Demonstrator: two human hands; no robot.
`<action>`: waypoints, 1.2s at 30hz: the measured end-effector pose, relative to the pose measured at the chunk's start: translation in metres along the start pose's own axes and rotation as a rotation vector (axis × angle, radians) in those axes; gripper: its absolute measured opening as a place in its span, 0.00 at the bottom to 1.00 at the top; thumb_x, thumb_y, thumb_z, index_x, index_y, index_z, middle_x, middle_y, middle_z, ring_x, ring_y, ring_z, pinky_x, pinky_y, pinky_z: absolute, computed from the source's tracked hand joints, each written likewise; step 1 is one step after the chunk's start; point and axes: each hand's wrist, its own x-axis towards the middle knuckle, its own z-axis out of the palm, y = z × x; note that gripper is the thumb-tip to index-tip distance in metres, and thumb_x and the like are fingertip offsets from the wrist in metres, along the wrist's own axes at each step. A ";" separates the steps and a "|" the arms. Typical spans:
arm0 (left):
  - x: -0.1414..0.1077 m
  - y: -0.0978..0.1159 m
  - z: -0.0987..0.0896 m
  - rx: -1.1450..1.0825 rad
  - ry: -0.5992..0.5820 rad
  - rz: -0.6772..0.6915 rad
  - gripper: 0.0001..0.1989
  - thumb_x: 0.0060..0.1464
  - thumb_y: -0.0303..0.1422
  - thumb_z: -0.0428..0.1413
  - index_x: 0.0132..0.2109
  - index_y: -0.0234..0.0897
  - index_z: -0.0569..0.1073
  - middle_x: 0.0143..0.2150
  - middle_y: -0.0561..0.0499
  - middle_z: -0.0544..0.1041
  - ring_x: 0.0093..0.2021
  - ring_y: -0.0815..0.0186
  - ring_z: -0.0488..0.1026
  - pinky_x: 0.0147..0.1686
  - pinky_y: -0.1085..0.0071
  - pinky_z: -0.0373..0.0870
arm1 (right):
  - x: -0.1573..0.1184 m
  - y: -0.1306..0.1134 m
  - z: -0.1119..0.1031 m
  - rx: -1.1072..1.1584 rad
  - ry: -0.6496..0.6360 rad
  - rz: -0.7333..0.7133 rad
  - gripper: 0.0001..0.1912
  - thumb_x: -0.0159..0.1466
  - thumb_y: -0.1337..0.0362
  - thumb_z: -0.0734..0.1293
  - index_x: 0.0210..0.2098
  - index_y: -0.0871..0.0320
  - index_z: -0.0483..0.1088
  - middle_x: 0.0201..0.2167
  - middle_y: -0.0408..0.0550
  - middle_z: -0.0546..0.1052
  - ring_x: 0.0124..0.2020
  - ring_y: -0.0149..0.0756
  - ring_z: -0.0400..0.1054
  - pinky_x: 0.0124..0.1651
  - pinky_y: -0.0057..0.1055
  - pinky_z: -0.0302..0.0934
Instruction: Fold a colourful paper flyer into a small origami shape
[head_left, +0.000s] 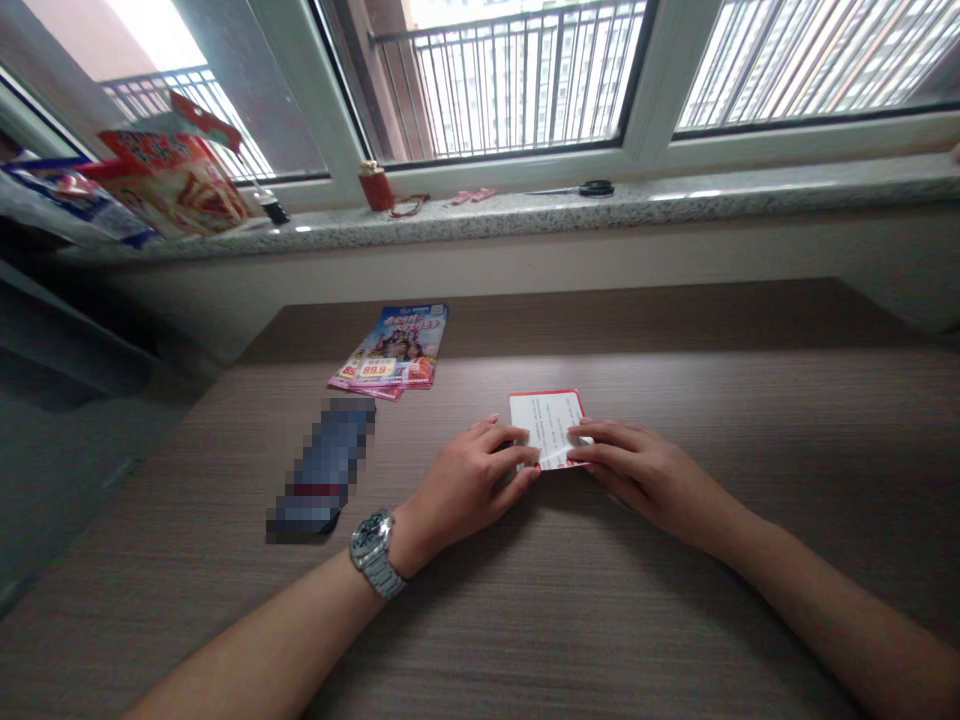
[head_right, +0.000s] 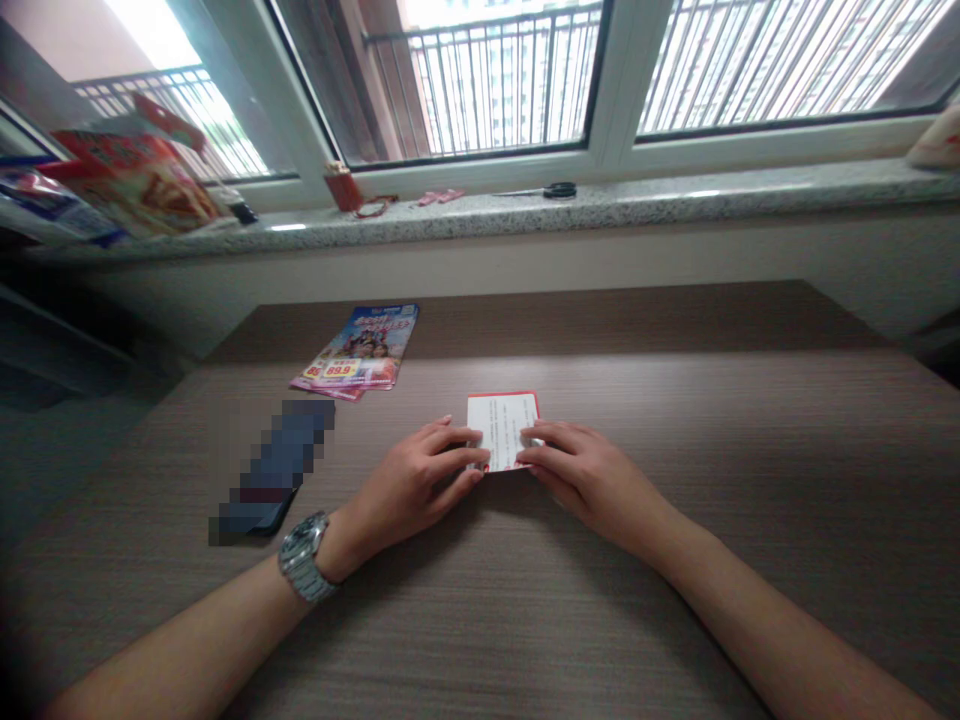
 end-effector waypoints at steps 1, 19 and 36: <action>0.000 0.000 0.000 -0.005 -0.001 0.002 0.12 0.68 0.35 0.53 0.53 0.41 0.78 0.54 0.47 0.77 0.53 0.62 0.76 0.67 0.51 0.64 | 0.000 0.000 0.000 0.000 0.001 0.000 0.12 0.72 0.67 0.62 0.52 0.54 0.74 0.57 0.56 0.76 0.56 0.46 0.72 0.57 0.47 0.68; -0.001 0.000 -0.001 -0.007 -0.020 -0.004 0.14 0.66 0.40 0.56 0.54 0.41 0.77 0.56 0.46 0.76 0.55 0.59 0.75 0.68 0.50 0.63 | 0.001 -0.003 -0.001 -0.014 0.021 0.016 0.12 0.72 0.66 0.62 0.51 0.53 0.75 0.55 0.55 0.78 0.54 0.45 0.73 0.55 0.46 0.69; -0.001 -0.003 0.002 0.035 0.023 0.043 0.10 0.67 0.33 0.54 0.49 0.42 0.79 0.50 0.48 0.78 0.49 0.63 0.77 0.65 0.52 0.67 | 0.000 -0.003 -0.002 0.006 0.027 0.036 0.09 0.71 0.64 0.64 0.48 0.53 0.74 0.54 0.54 0.78 0.51 0.45 0.74 0.53 0.45 0.69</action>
